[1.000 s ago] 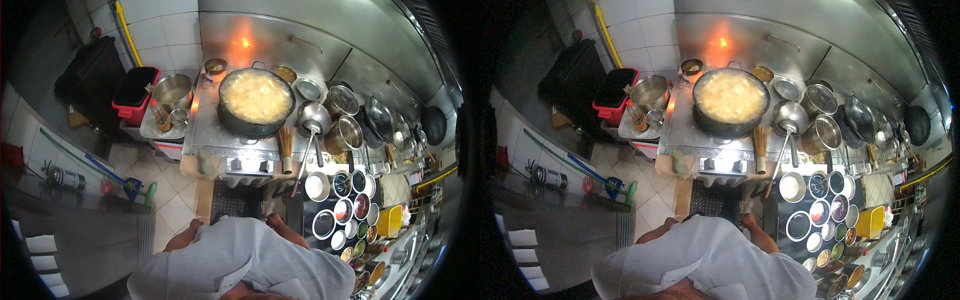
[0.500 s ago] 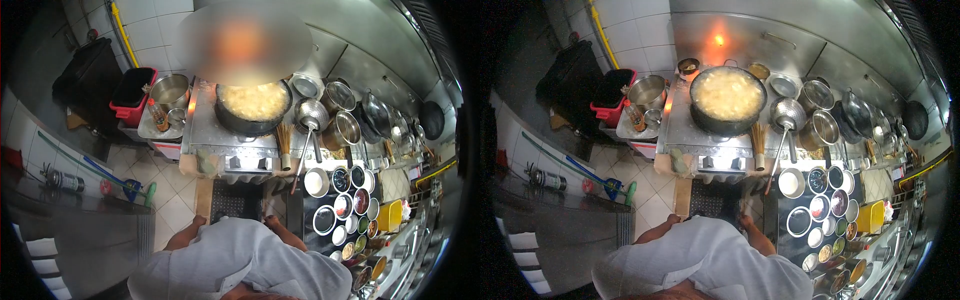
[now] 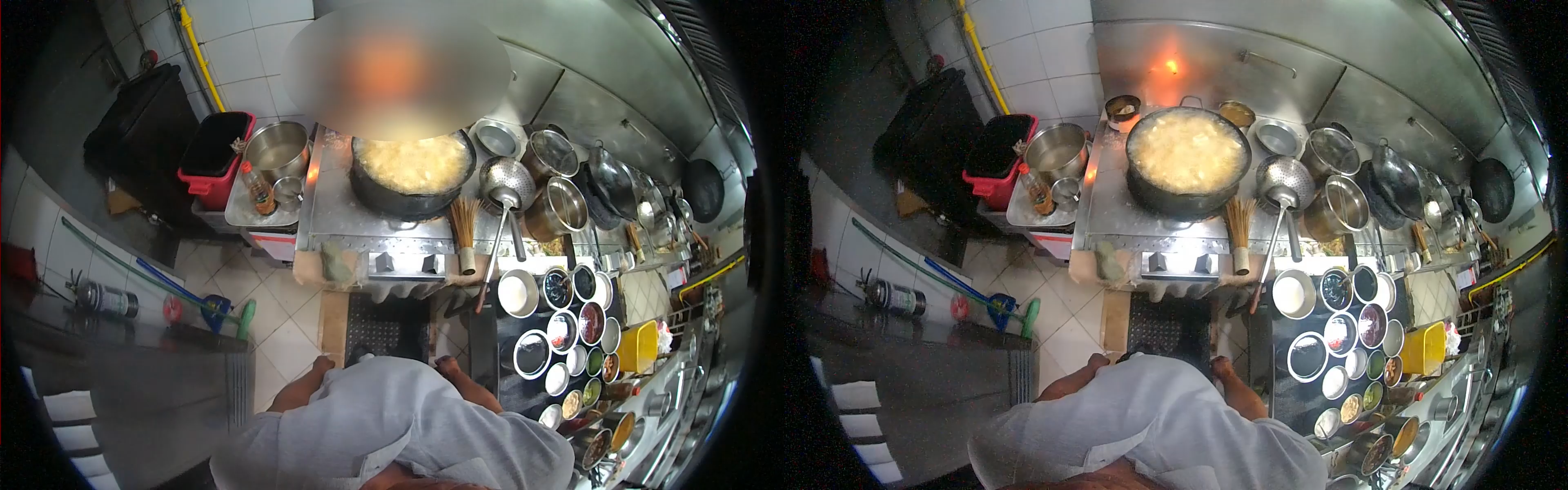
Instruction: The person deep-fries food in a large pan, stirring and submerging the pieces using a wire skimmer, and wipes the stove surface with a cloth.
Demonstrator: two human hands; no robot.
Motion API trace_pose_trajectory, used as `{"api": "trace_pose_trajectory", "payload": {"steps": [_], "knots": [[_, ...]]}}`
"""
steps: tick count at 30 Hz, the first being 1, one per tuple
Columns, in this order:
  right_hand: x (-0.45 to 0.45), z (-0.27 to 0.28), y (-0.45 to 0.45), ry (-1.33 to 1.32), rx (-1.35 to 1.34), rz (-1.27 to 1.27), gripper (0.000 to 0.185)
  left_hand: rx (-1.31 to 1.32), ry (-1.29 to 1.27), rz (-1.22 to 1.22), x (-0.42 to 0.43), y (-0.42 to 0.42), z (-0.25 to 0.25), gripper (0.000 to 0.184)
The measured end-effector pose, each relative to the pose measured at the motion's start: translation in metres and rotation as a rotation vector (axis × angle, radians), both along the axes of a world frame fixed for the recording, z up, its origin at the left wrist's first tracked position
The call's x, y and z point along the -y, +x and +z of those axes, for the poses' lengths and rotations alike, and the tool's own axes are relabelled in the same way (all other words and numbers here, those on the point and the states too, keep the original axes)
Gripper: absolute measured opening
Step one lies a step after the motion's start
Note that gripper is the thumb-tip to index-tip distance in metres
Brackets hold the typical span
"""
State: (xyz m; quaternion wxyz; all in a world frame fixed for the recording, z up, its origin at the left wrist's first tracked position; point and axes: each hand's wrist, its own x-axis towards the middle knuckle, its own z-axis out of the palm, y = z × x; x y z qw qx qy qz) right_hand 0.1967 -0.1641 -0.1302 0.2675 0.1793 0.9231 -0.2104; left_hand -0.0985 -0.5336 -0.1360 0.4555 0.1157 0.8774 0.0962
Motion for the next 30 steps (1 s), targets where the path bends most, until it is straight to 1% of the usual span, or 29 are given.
{"api": "trace_pose_trajectory", "payload": {"steps": [1, 2, 3, 4, 5, 6, 7, 8, 9, 10, 11, 13, 14, 15, 16, 17, 18, 19, 20, 21, 22, 23, 24, 26, 27, 28, 29, 30], "knots": [[0.006, 0.033, -0.013, -0.293, 0.021, -0.512, 0.026, -0.015, 0.014, -0.070, 0.001, 0.000, -0.005, 0.037], [0.009, 0.052, -0.020, -0.586, 0.044, -1.024, 0.026, -0.014, 0.014, -0.069, 0.001, 0.001, -0.004, 0.037], [0.008, 0.044, -0.018, -0.586, 0.045, -1.022, 0.026, 0.001, 0.006, -0.047, -0.001, 0.003, 0.002, 0.036], [0.005, 0.019, -0.012, -0.508, -0.104, -0.812, 0.026, 0.017, -0.002, -0.026, -0.003, 0.003, 0.006, 0.036], [0.005, 0.019, -0.013, -0.470, -0.175, -0.704, 0.026, 0.017, -0.001, -0.025, 0.002, 0.003, -0.005, 0.036], [0.005, 0.020, -0.014, -0.426, -0.247, -0.600, 0.026, 0.003, 0.039, -0.178, 0.007, 0.002, -0.016, 0.035], [0.009, 0.047, -0.025, -0.498, -0.144, -0.794, 0.026, -0.012, 0.079, -0.331, 0.010, 0.002, -0.024, 0.034], [0.011, 0.062, -0.033, -0.568, -0.035, -0.987, 0.026, -0.011, 0.080, -0.331, 0.009, 0.004, -0.023, 0.034], [0.012, 0.068, -0.036, -0.567, -0.035, -0.987, 0.026, 0.020, 0.048, -0.162, 0.005, 0.007, -0.019, 0.034], [0.012, 0.070, -0.037, -0.589, -0.016, -1.043, 0.026, 0.052, 0.016, 0.007, 0.003, 0.009, -0.014, 0.033], [0.013, 0.074, -0.039, -0.610, 0.004, -1.100, 0.025, 0.053, 0.017, 0.008, 0.002, 0.009, -0.011, 0.033], [0.014, 0.087, -0.042, -0.597, 0.013, -1.101, 0.026, 0.010, 0.003, -0.008, 0.000, 0.010, -0.004, 0.031], [0.014, 0.092, -0.043, -0.587, 0.021, -1.103, 0.026, 0.003, 0.022, 0.037, 0.000, 0.013, 0.018, 0.030], [0.011, 0.075, -0.038, -0.585, 0.022, -1.102, 0.026, -0.005, 0.041, 0.082, -0.001, 0.015, 0.046, 0.030], [0.005, 0.044, -0.027, -0.552, 0.013, -1.046, 0.028, -0.013, 0.060, 0.126, -0.008, 0.017, 0.094, 0.029], [0.003, 0.026, -0.021, -0.520, 0.005, -0.990, 0.029, -0.044, 0.023, 0.096, -0.006, 0.015, 0.077, 0.028], [0.004, 0.029, -0.020, -0.520, 0.007, -0.990, 0.029, -0.075, -0.015, 0.066, -0.001, 0.013, 0.050, 0.027], [0.005, 0.037, -0.021, -0.486, 0.025, -0.933, 0.030, -0.138, -0.091, 0.005, 0.003, 0.012, 0.032, 0.024], [0.004, 0.039, -0.020, -0.452, 0.040, -0.877, 0.031, -0.139, -0.091, 0.004, 0.005, 0.011, 0.032, 0.024], [0.004, 0.041, -0.021, -0.452, 0.039, -0.880, 0.031, -0.110, -0.046, 0.083, 0.006, 0.010, 0.032, 0.024], [0.005, 0.038, -0.019, -0.451, 0.053, -0.944, 0.031, -0.081, -0.001, 0.161, 0.006, 0.010, 0.036, 0.024], [0.006, 0.034, -0.019, -0.451, 0.067, -1.007, 0.032, -0.082, -0.002, 0.159, 0.005, 0.009, 0.040, 0.024], [0.006, 0.031, -0.017, -0.454, 0.068, -1.008, 0.032, -0.071, -0.010, 0.160, 0.003, 0.009, 0.043, 0.023], [0.005, 0.031, -0.015, -0.360, 0.010, -0.734, 0.031, -0.060, -0.019, 0.160, 0.001, 0.008, 0.042, 0.023], [0.006, 0.030, -0.014, -0.362, 0.010, -0.735, 0.031, -0.050, -0.022, 0.084, -0.001, 0.007, 0.041, 0.027], [0.008, 0.046, -0.019, -0.422, 0.024, -0.840, 0.031, -0.040, -0.024, 0.009, -0.002, 0.006, 0.039, 0.031], [0.009, 0.051, -0.022, -0.483, 0.038, -0.944, 0.030, -0.041, -0.025, 0.008, -0.007, 0.006, 0.048, 0.031], [0.010, 0.056, -0.024, -0.484, 0.037, -0.944, 0.030, -0.013, -0.022, 0.039, -0.012, 0.008, 0.057, 0.030]]}}
